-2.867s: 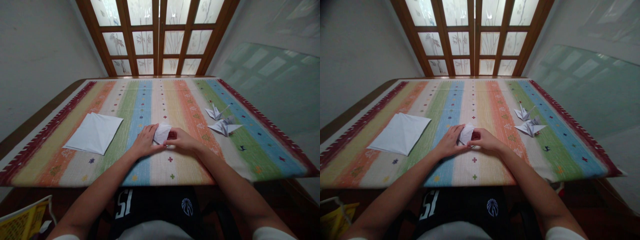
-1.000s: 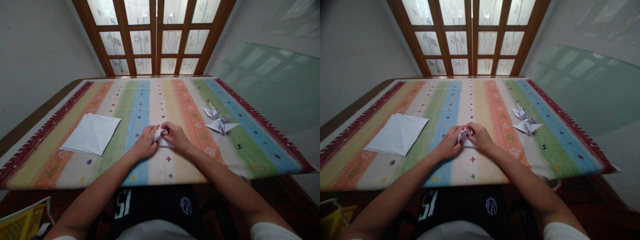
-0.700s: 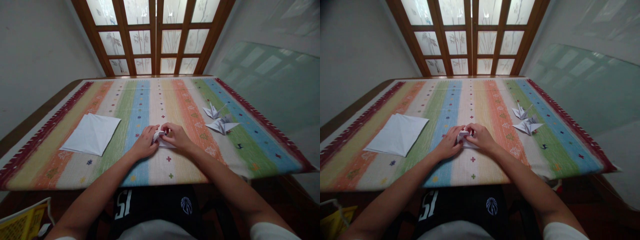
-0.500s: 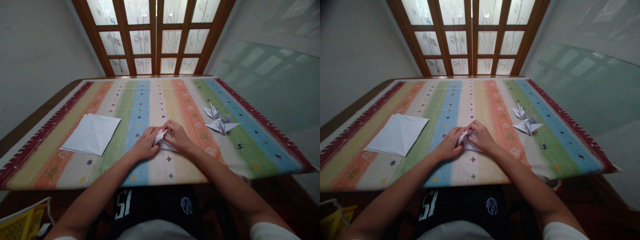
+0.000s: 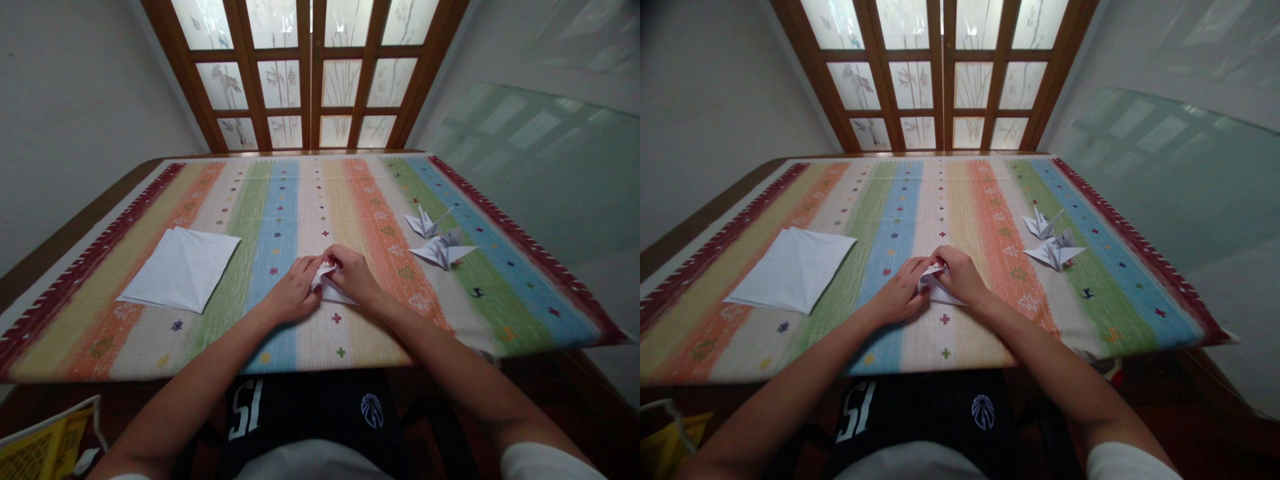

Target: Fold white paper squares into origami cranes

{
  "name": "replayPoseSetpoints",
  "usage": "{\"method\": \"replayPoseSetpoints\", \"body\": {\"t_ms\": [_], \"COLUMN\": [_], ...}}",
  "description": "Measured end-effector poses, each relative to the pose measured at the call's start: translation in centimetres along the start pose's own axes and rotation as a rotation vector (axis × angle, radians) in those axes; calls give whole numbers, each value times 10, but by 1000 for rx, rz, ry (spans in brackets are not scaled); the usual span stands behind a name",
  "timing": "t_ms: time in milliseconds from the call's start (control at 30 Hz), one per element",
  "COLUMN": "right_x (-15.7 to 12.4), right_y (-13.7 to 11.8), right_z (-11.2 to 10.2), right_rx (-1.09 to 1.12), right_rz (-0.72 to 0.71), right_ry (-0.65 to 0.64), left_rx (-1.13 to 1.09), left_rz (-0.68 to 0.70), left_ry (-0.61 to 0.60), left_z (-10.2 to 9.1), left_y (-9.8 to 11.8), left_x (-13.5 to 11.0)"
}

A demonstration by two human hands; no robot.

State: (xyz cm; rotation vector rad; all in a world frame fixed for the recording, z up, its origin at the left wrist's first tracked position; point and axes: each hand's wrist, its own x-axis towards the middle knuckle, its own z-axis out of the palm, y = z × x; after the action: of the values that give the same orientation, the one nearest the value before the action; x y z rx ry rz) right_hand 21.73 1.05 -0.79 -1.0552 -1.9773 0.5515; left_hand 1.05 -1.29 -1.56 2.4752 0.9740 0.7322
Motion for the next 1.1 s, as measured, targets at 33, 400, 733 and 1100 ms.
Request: {"method": "replayPoseSetpoints", "body": {"t_ms": [33, 400, 733, 1100], "right_x": [0, -2, -3, -1], "right_y": [0, -3, -6, 10], "right_z": [1, -5, -13, -5], "right_rx": [4, 84, 209, 278], "right_rz": [-1, -89, -38, 183], "right_ry": [0, -60, -199, -179], "left_rx": [1, -16, -48, -156], "left_rz": [0, -50, -68, -5], "left_ry": [3, 50, 76, 94], "left_z": [1, -3, -10, -19], "left_y": [0, -1, 3, 8], "left_x": [0, 1, 2, 0]}}
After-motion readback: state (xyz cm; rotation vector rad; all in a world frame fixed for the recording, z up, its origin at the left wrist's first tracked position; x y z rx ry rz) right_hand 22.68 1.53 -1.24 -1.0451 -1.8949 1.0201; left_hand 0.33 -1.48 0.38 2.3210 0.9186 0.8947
